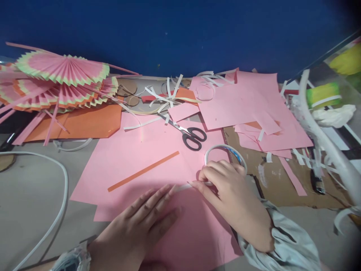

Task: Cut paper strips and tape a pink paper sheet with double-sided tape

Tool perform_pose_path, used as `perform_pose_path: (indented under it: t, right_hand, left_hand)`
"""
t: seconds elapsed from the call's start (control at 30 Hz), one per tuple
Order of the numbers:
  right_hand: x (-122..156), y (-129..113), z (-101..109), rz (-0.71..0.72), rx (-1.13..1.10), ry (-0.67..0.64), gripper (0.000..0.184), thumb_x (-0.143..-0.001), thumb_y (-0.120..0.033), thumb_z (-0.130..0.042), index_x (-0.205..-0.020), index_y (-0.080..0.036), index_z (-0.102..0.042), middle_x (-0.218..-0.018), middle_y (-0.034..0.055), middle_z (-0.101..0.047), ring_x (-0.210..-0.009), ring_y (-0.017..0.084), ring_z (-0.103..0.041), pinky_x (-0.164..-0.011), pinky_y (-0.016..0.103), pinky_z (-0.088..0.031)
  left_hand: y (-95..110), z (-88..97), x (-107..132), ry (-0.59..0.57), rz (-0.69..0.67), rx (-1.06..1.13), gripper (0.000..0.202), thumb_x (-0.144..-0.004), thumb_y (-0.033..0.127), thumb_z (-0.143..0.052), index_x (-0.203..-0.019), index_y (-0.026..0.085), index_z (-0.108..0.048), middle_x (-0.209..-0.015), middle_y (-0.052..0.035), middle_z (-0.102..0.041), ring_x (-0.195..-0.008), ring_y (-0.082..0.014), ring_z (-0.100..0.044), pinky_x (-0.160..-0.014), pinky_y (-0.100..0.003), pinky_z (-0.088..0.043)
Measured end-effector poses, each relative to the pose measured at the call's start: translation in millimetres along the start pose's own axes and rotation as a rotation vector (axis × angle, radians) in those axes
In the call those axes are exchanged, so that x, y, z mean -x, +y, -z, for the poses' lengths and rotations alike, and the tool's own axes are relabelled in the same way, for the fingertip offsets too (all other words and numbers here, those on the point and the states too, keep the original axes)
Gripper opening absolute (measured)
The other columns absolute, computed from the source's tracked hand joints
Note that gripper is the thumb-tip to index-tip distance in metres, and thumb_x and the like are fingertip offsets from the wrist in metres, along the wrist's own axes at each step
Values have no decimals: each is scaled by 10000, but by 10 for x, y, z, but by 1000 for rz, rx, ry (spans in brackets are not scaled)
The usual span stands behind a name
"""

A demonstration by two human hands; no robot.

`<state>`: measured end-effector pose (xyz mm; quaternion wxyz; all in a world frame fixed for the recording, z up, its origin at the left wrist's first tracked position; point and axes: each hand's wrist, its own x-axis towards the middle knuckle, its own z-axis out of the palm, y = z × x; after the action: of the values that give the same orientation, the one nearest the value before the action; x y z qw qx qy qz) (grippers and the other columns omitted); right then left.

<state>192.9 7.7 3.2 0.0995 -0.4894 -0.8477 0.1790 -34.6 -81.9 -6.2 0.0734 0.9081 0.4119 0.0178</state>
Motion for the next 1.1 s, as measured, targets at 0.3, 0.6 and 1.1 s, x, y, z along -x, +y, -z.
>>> perform_pose_path:
  t: [0.3, 0.6, 1.1]
  right_hand:
    - [-16, -2, -10, 23, 16, 12, 217, -888, -261, -560, -689, -197, -499, -701, -16, -537, -717, 175, -449, -712, 325, -250]
    - [-5, 24, -18, 37, 60, -1, 205, -900, -279, -544, -714, -201, -508, -720, -18, -543, -724, 179, -442, -709, 329, -243]
    - [-11, 39, -68, 61, 124, 19, 244, -925, -315, -494, -711, -199, -499, -722, -9, -543, -739, 191, -453, -734, 346, -254]
  left_hand:
    - [-37, -20, 13, -41, -46, 25, 740, -825, 631, -449, -1442, 249, -301, -1502, -71, -323, -1387, -246, -280, -1112, -348, -241]
    - [17, -29, 1, -13, -12, -31, 754, -768, 675, -495, -1402, 282, -386, -1488, -63, -355, -1402, -229, -249, -1151, -355, -106]
    - [-35, -15, 8, -24, -62, -71, 744, -806, 652, -461, -1423, 254, -349, -1489, -91, -357, -1401, -240, -235, -1130, -355, -112]
